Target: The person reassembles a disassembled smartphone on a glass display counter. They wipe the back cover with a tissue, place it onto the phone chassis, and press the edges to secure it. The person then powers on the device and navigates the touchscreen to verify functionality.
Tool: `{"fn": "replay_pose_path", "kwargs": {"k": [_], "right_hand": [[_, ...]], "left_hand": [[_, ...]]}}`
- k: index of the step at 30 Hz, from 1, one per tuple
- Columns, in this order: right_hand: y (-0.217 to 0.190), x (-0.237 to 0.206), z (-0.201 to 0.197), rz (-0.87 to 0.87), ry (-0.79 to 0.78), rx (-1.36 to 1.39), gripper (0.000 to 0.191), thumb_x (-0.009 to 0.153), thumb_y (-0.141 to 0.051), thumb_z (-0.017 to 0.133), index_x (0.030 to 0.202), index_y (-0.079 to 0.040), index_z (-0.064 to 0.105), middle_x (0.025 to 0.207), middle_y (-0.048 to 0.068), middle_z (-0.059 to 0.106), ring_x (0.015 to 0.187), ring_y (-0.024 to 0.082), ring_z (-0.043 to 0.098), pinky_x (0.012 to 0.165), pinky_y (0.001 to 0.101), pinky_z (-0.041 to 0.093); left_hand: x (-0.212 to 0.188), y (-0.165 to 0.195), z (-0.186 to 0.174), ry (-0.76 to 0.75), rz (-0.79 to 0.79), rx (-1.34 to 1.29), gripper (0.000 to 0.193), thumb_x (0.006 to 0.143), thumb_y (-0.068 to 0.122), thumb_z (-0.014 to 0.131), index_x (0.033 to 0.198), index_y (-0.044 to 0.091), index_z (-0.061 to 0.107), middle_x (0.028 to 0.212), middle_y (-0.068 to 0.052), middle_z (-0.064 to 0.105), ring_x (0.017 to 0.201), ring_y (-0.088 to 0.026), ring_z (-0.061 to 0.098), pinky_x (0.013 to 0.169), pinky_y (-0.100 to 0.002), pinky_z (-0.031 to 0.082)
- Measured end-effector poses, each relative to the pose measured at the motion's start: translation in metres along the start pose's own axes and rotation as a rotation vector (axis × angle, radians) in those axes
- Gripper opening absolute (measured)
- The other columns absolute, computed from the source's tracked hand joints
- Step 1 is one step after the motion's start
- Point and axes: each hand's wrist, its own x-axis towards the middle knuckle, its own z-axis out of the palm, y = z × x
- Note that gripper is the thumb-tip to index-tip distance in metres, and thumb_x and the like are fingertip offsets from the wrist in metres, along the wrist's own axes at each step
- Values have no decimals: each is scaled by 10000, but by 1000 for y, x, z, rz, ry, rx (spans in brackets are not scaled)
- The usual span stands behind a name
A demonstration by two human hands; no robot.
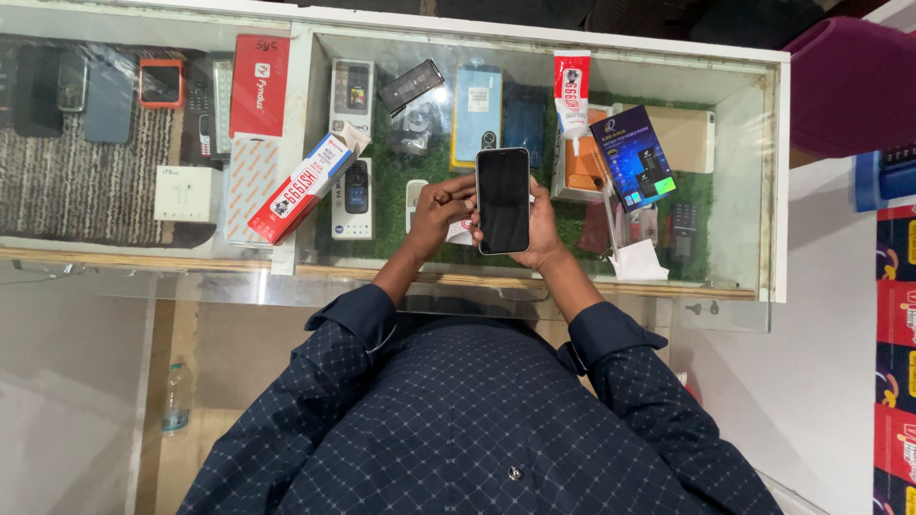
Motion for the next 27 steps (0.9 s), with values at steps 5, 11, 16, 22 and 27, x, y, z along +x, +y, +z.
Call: {"fn": "replay_pose_path", "kwargs": {"k": [5,11,16,22,27], "right_hand": [[0,0,1,-4,-14,9,807,1022,-664,327,1373,20,571,1199,202,662,928,342,697,836,506,582],[1,1,-3,1,13,24,817,1026,-670,326,1367,32,568,1201,203,663,941,342,702,853,510,583],[3,-1,-5,-25,-20,-5,814,1032,-665,324,1369,30,580,1181,207,676,902,345,707,842,507,582],[2,0,-5,-4,11,-9,817,1026,-671,315,1338,31,591,1122,209,691,883,351,707,841,513,583],[2,0,-5,1,50,-16,830,1022,-683,311,1313,39,597,1108,221,689,907,358,709,843,517,580]], "left_hand": [[1,-2,-1,1,-11,-20,522,918,-30,547,1433,-113,542,1000,-160,706,686,-155,648,593,-351,615],[1,-1,0,17,-12,-16,506,925,-24,555,1422,-120,545,1027,-161,718,692,-144,645,595,-342,611],[0,1,2,1,8,6,503,936,-13,561,1427,-120,550,936,-148,703,673,-149,648,586,-342,617],[0,2,2,-6,4,-2,489,939,-15,563,1416,-120,551,924,-136,706,663,-145,647,578,-334,613],[-1,3,3,-6,10,6,491,939,-4,570,1416,-119,552,910,-137,701,661,-155,656,572,-333,609]]}}
